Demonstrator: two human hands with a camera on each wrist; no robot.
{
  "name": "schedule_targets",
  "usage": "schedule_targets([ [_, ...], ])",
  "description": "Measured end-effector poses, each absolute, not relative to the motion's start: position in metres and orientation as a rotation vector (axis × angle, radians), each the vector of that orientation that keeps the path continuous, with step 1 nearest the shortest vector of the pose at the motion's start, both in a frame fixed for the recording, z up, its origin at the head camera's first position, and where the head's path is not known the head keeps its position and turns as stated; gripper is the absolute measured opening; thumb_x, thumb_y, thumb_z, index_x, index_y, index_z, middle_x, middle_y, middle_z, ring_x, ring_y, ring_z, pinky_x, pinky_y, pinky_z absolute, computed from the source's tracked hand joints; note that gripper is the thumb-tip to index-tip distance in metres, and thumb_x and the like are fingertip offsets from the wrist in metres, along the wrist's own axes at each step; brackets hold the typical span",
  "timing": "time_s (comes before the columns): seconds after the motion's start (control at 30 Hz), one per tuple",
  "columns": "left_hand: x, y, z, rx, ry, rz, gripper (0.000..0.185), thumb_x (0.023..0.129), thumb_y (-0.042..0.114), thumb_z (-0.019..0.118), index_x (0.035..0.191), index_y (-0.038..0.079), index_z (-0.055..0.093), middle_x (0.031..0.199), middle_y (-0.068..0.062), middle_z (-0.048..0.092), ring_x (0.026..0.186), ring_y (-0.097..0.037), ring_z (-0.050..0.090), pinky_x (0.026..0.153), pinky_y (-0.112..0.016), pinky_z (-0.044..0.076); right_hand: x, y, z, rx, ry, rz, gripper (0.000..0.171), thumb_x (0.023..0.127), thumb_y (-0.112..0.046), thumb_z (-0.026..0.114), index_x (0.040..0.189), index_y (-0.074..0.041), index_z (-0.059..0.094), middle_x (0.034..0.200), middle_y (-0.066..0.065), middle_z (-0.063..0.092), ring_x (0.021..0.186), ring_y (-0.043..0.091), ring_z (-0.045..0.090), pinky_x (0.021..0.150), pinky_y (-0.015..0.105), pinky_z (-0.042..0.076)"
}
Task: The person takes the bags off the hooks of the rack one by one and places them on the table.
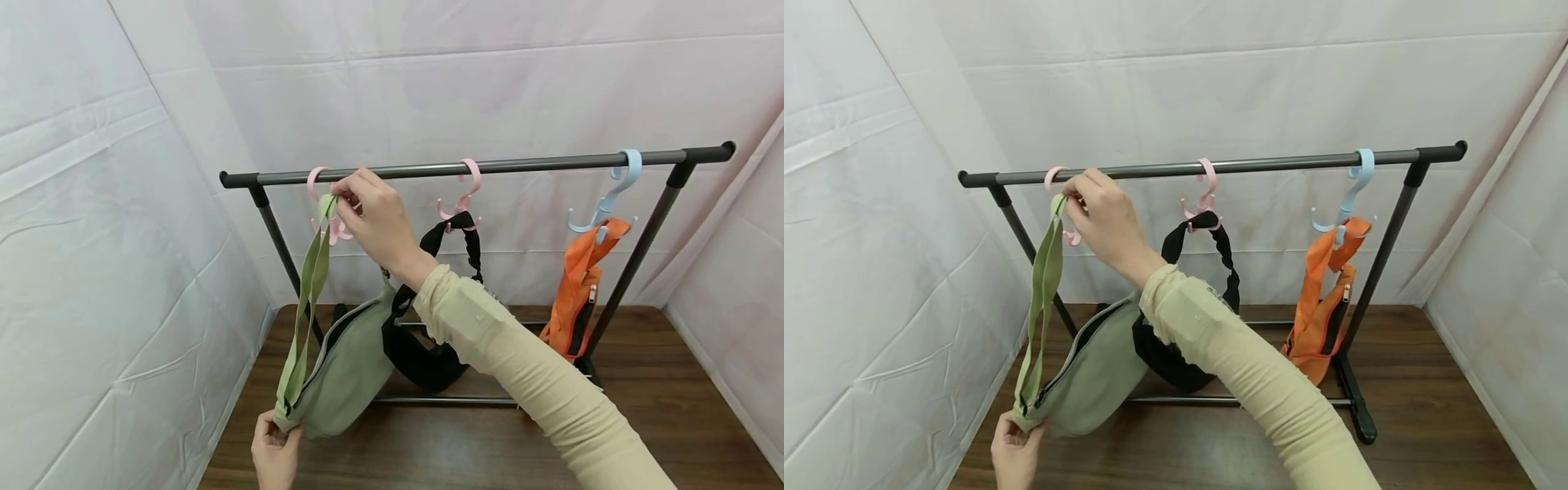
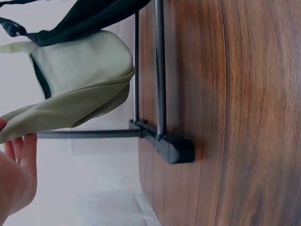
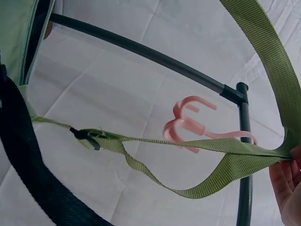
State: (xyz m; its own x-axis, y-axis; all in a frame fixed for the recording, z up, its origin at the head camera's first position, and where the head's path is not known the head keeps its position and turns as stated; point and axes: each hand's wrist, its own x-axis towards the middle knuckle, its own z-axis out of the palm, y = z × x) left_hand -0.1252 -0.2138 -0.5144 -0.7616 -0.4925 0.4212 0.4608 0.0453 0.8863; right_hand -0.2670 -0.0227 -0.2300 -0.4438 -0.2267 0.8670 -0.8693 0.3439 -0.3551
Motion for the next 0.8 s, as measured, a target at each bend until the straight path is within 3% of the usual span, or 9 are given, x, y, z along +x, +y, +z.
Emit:
schedule_targets([
  [0.2,-0.121,-0.225,-0.507,-0.147,-1.5,-1.833,0.054,0.064,-0.035,0.044,0.094,0.007,0.057,0.089,0.005,0.061,0.084,-0.001,0.059,0.071,-0.01,0.046,-0.268,-0.022,-0.233,0.912,-1.938,1.21,0.016,0.083,0.006,0.05,0.088,0.003,0.064,0.082,0.008,0.057,0.072,0.012,0.054,0.063,0.013,0.045],
  [0.37,-0.116,-0.232,-0.497,-0.292,-1.37,-1.864,0.053,0.062,-0.038,0.039,0.094,0.0,0.058,0.095,0.0,0.061,0.086,-0.005,0.059,0.071,-0.011,0.047,-0.268,-0.02,-0.233,0.873,-1.963,1.263,0.014,0.083,0.004,0.051,0.087,0.001,0.064,0.08,0.007,0.057,0.071,0.012,0.054,0.062,0.015,0.045],
  [0.67,-0.114,-0.24,-0.483,-0.547,-1.199,-1.786,0.025,0.064,-0.037,0.05,0.08,-0.018,0.047,0.091,-0.013,0.062,0.082,-0.016,0.06,0.07,-0.017,0.049,-0.272,-0.022,-0.244,0.832,-2.003,1.232,0.013,0.081,0.003,0.054,0.085,-0.001,0.065,0.075,0.005,0.059,0.066,0.011,0.055,0.059,0.017,0.044],
  [0.8,-0.115,-0.246,-0.481,-0.623,-1.108,-1.726,0.02,0.067,-0.025,0.063,0.075,-0.02,0.046,0.087,-0.016,0.063,0.079,-0.018,0.061,0.068,-0.018,0.05,-0.272,-0.025,-0.25,0.85,-2.009,1.22,0.011,0.081,0.003,0.056,0.084,-0.001,0.066,0.075,0.005,0.059,0.066,0.011,0.055,0.06,0.017,0.045],
])
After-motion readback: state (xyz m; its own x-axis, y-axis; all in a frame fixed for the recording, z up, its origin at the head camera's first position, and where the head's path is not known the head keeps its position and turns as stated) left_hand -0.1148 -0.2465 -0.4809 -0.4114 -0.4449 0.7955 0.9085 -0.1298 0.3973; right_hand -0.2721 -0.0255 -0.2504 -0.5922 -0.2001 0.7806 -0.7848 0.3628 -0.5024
